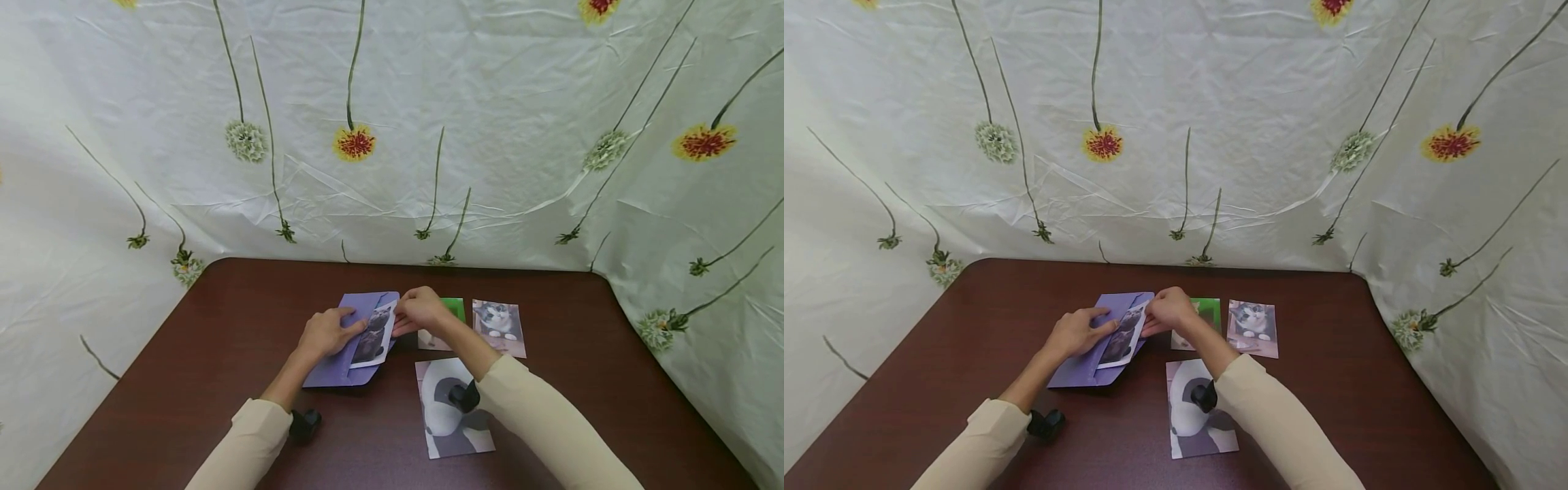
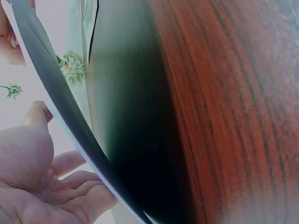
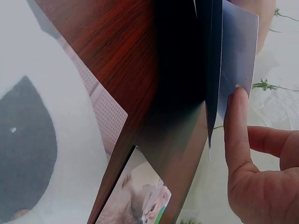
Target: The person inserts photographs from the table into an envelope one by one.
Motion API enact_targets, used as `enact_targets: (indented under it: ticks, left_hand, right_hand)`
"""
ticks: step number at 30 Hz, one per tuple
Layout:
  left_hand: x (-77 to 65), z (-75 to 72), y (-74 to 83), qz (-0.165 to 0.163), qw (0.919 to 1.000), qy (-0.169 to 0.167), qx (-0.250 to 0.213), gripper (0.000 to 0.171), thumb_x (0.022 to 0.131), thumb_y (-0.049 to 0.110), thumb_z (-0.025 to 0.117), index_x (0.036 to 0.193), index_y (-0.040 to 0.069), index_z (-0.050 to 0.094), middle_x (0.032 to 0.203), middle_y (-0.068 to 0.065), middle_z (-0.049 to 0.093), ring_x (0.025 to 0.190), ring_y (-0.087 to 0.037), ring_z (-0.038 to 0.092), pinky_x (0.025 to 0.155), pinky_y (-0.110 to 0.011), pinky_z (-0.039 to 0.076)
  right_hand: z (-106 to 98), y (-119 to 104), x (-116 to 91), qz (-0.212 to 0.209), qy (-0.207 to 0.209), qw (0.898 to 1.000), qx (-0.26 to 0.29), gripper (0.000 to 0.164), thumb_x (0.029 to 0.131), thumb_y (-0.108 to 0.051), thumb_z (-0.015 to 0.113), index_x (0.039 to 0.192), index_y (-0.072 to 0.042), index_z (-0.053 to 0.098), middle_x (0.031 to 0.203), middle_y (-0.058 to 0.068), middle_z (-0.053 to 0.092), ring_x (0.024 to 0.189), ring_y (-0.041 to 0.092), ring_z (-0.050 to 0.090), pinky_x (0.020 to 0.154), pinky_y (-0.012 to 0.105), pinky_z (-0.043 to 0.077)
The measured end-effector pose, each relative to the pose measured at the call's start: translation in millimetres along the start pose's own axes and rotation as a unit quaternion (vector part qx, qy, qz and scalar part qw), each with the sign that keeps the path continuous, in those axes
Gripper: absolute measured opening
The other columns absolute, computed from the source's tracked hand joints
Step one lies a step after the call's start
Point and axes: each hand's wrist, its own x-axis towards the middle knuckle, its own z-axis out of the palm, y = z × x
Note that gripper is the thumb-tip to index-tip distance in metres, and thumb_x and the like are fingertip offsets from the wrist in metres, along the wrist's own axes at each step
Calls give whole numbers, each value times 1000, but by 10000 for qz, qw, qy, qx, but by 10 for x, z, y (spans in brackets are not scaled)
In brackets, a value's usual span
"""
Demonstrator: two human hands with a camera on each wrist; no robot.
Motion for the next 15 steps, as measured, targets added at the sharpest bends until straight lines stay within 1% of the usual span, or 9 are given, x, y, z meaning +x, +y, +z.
enact_targets:
  ticks: [7,11,15]
  left_hand:
    - [-9,-10,-2,-7,10000,12,-55,61,96,49,63,142,8,60,142,-23,59,131,-46,55,104,-58,46]
    - [-16,-16,1,-57,10000,-6,-66,61,97,49,63,142,8,60,143,-24,58,131,-46,55,103,-59,46]
    - [-13,-14,5,-92,9999,-43,-58,62,97,50,62,143,9,59,144,-23,57,131,-46,55,103,-59,46]
  right_hand:
    - [76,12,55,104,44,9999,107,14,95,5,52,103,14,60,72,16,66,57,20,68,66,38,62]
    - [115,22,67,121,48,9998,139,15,94,7,52,102,16,61,71,16,65,55,19,67,64,37,62]
    - [154,38,82,155,15,9997,198,16,94,7,52,103,17,61,70,16,65,55,20,67,64,37,62]
